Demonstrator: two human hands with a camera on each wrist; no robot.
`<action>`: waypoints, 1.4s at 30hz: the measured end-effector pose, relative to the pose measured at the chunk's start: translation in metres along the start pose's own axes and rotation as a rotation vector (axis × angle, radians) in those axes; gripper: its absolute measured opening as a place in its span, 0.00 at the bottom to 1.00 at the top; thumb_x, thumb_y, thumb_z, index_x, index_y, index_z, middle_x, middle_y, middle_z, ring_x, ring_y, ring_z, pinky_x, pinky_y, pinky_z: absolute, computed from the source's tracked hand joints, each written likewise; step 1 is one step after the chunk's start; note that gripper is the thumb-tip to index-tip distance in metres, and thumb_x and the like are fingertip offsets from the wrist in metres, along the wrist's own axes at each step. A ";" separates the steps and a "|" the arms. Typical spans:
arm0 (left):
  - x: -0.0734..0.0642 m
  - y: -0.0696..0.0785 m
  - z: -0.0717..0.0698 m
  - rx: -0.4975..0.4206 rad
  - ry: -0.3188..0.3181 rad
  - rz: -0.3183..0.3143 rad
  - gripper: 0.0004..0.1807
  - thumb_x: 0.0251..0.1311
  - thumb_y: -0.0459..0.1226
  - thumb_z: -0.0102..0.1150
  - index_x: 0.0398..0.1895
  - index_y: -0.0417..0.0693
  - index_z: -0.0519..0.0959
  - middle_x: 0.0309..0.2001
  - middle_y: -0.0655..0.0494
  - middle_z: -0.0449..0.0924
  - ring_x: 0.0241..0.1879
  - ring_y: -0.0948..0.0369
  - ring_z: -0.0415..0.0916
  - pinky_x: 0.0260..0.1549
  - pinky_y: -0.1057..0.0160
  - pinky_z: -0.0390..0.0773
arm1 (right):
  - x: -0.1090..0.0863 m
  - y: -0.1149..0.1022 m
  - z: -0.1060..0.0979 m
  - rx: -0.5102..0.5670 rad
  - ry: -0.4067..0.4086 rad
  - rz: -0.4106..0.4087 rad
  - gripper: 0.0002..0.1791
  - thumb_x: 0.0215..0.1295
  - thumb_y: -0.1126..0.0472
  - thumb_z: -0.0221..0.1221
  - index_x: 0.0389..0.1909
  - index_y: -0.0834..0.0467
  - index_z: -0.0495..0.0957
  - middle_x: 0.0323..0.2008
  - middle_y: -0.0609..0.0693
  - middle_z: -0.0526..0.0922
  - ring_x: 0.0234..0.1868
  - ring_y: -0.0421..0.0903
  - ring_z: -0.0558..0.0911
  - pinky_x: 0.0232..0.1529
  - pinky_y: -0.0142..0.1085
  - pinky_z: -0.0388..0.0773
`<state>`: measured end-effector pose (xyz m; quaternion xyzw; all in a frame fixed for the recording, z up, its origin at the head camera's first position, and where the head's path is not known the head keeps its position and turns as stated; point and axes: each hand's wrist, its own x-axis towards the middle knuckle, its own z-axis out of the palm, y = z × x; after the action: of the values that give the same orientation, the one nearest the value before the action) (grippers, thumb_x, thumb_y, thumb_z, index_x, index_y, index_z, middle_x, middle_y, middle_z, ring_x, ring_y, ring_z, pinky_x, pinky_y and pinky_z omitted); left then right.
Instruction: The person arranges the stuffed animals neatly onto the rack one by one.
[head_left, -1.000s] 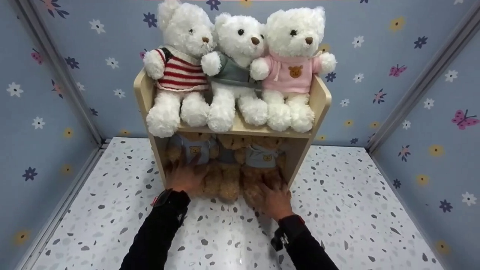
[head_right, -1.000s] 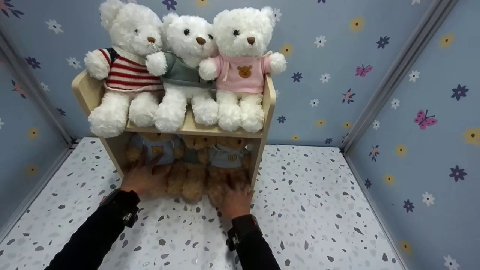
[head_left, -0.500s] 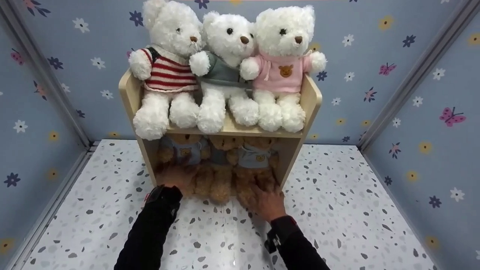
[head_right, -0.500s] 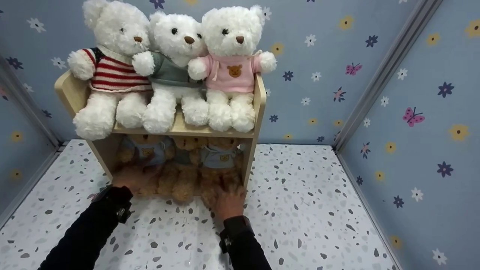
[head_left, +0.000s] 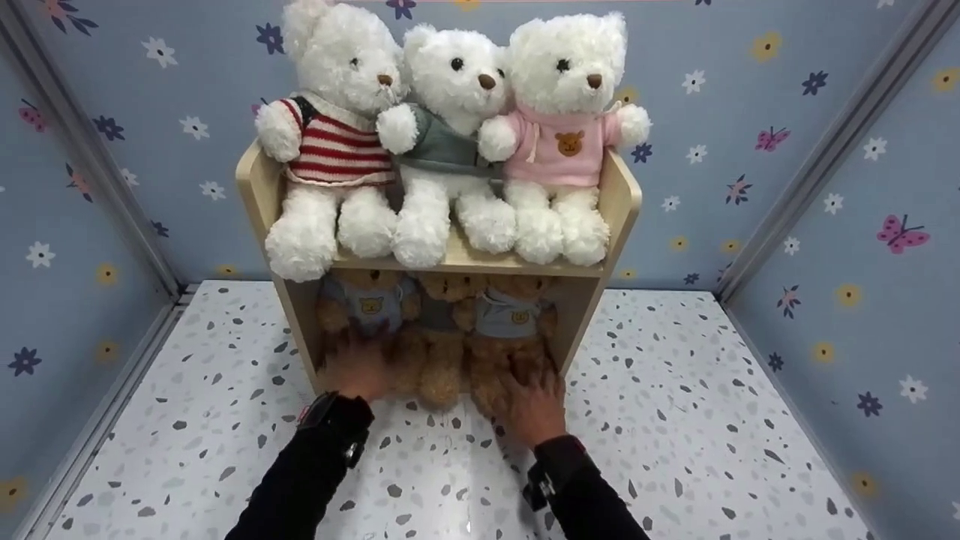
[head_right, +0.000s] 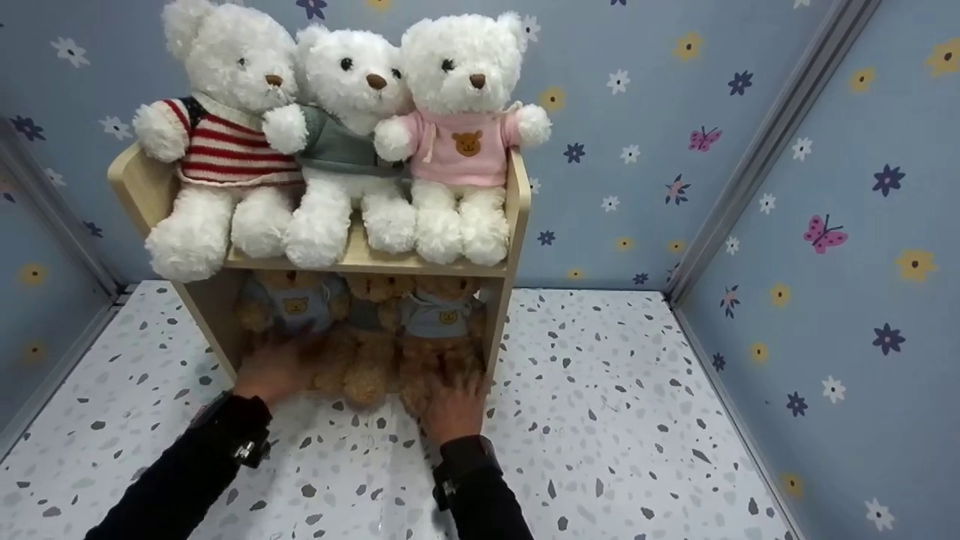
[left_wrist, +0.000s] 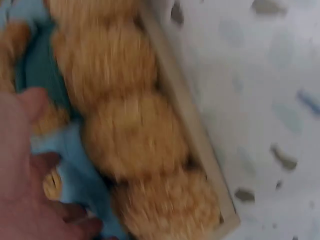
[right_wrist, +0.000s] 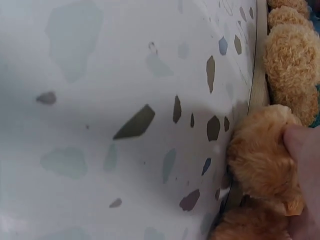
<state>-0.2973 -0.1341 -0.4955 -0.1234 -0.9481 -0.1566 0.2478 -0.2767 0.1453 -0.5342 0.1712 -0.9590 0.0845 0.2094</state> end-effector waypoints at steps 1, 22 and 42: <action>-0.004 0.008 0.000 -0.053 -0.023 -0.034 0.28 0.62 0.45 0.67 0.62 0.41 0.78 0.56 0.23 0.72 0.52 0.26 0.71 0.50 0.26 0.70 | 0.000 0.001 0.001 -0.011 0.032 -0.020 0.27 0.61 0.49 0.69 0.62 0.49 0.80 0.59 0.64 0.80 0.58 0.70 0.76 0.57 0.64 0.71; -0.019 0.064 0.034 -0.189 -0.281 -0.162 0.40 0.57 0.48 0.73 0.65 0.30 0.73 0.73 0.30 0.58 0.68 0.29 0.55 0.66 0.29 0.53 | 0.000 0.015 0.016 -0.049 0.201 -0.188 0.29 0.56 0.42 0.71 0.56 0.51 0.82 0.54 0.61 0.82 0.53 0.66 0.80 0.52 0.60 0.77; -0.038 0.048 0.030 -0.341 -0.362 -0.033 0.16 0.69 0.47 0.61 0.52 0.48 0.83 0.67 0.27 0.64 0.72 0.27 0.49 0.70 0.29 0.45 | 0.004 0.008 0.004 -0.003 0.105 -0.135 0.37 0.59 0.40 0.69 0.69 0.46 0.73 0.60 0.62 0.78 0.53 0.71 0.78 0.50 0.62 0.77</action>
<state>-0.2632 -0.0851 -0.5281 -0.1738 -0.9389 -0.2935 0.0469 -0.2846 0.1510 -0.5364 0.2305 -0.9331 0.0774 0.2650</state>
